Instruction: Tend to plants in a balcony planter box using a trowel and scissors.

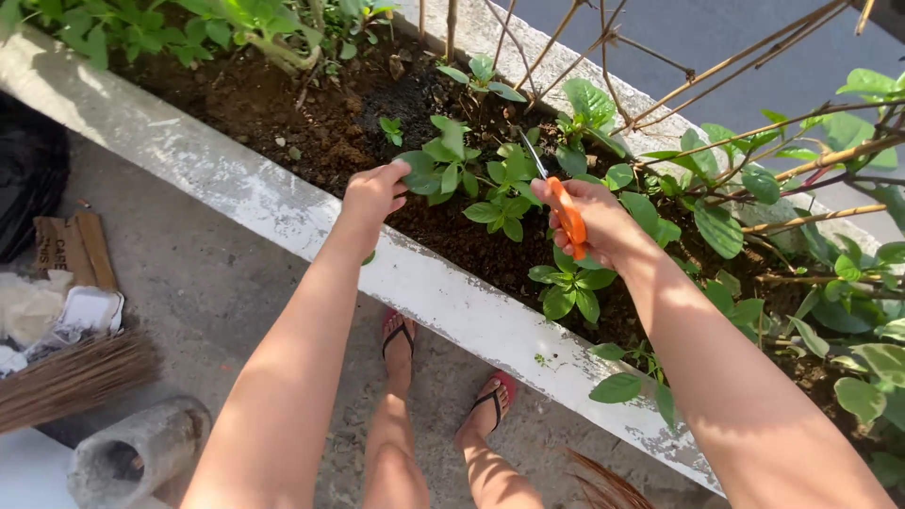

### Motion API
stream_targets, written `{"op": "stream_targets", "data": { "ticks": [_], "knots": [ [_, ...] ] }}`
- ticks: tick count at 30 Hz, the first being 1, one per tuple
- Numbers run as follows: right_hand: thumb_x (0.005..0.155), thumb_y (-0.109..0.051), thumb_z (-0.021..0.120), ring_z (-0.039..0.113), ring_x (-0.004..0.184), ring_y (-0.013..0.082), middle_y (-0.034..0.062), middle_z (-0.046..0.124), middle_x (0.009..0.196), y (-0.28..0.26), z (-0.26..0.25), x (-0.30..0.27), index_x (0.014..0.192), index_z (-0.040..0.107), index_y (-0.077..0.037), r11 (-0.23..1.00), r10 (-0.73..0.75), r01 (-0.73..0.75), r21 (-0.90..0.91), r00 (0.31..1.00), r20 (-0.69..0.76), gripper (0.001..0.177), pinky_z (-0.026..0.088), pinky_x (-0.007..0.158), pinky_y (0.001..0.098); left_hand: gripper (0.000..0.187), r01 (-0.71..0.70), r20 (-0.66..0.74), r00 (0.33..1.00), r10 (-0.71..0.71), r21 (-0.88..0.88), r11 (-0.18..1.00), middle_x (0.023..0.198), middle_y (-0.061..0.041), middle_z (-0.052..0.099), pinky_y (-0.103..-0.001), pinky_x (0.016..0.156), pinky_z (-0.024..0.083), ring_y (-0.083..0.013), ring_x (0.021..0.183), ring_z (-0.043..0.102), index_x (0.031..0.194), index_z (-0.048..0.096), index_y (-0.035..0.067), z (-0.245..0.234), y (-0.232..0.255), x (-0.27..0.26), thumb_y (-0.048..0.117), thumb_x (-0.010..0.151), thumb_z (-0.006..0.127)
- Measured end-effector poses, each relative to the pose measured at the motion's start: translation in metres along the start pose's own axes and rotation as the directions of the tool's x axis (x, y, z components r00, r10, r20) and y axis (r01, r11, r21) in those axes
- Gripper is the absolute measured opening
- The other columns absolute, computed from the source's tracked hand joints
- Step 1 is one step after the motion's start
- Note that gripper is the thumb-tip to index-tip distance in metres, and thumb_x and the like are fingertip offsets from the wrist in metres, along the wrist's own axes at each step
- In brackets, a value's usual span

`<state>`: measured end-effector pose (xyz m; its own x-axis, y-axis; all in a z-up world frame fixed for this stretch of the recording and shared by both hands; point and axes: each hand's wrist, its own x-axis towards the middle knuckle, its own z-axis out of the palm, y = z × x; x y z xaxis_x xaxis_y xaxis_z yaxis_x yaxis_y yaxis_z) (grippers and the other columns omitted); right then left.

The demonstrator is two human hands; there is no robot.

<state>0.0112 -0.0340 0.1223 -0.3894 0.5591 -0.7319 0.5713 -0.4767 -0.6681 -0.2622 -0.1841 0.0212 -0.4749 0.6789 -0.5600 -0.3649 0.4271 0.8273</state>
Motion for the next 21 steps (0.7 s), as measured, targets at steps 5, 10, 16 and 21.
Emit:
{"op": "stream_targets", "data": {
  "ticks": [5,10,16,21],
  "knots": [
    [0.088,-0.053,0.074,0.055,0.046,0.0104,0.0012,0.055,0.069,-0.003,0.023,-0.020,0.095,0.055,-0.009,0.997,-0.020,0.022,-0.072,0.999,0.031,0.048,0.043,0.037,0.0258,0.037,-0.032,-0.167,0.986,-0.003,-0.206,0.978,0.106,-0.003,0.073,-0.029,0.079,0.051,-0.0114,0.093,0.064,0.115,0.074,0.002,-0.045,-0.043,-0.034,0.031,0.093,0.065],
    [0.087,-0.051,0.073,0.055,0.046,0.0123,0.0027,0.057,0.068,0.008,0.056,-0.031,0.095,0.060,-0.007,0.993,-0.094,0.102,-0.056,0.988,0.126,0.047,0.044,0.037,0.0287,0.037,-0.054,-0.256,0.966,-0.033,-0.324,0.944,0.108,-0.002,0.071,-0.028,0.077,0.051,-0.0104,0.094,0.064,0.116,0.071,0.002,-0.062,-0.085,-0.057,0.031,0.095,0.064],
    [0.087,-0.048,0.075,0.054,0.046,0.0117,0.0012,0.056,0.068,0.034,0.090,-0.037,0.101,0.062,-0.009,0.997,-0.070,0.071,-0.006,0.990,0.125,0.044,0.042,0.038,0.0272,0.050,-0.052,-0.265,0.962,-0.074,-0.441,0.896,0.125,-0.002,0.069,-0.030,0.085,0.053,-0.0160,0.106,0.063,0.128,0.067,0.004,-0.057,-0.138,-0.077,0.042,0.098,0.054],
    [0.085,-0.047,0.078,0.054,0.047,0.0119,0.0017,0.057,0.068,0.058,0.107,-0.034,0.102,0.062,-0.010,1.000,-0.019,0.016,0.025,0.991,0.135,0.044,0.045,0.041,0.0270,0.056,0.017,-0.286,0.949,-0.135,-0.381,0.924,0.133,-0.003,0.065,-0.035,0.089,0.049,-0.0176,0.116,0.060,0.135,0.063,0.005,-0.050,-0.174,-0.079,0.046,0.098,0.051]
  ]
}}
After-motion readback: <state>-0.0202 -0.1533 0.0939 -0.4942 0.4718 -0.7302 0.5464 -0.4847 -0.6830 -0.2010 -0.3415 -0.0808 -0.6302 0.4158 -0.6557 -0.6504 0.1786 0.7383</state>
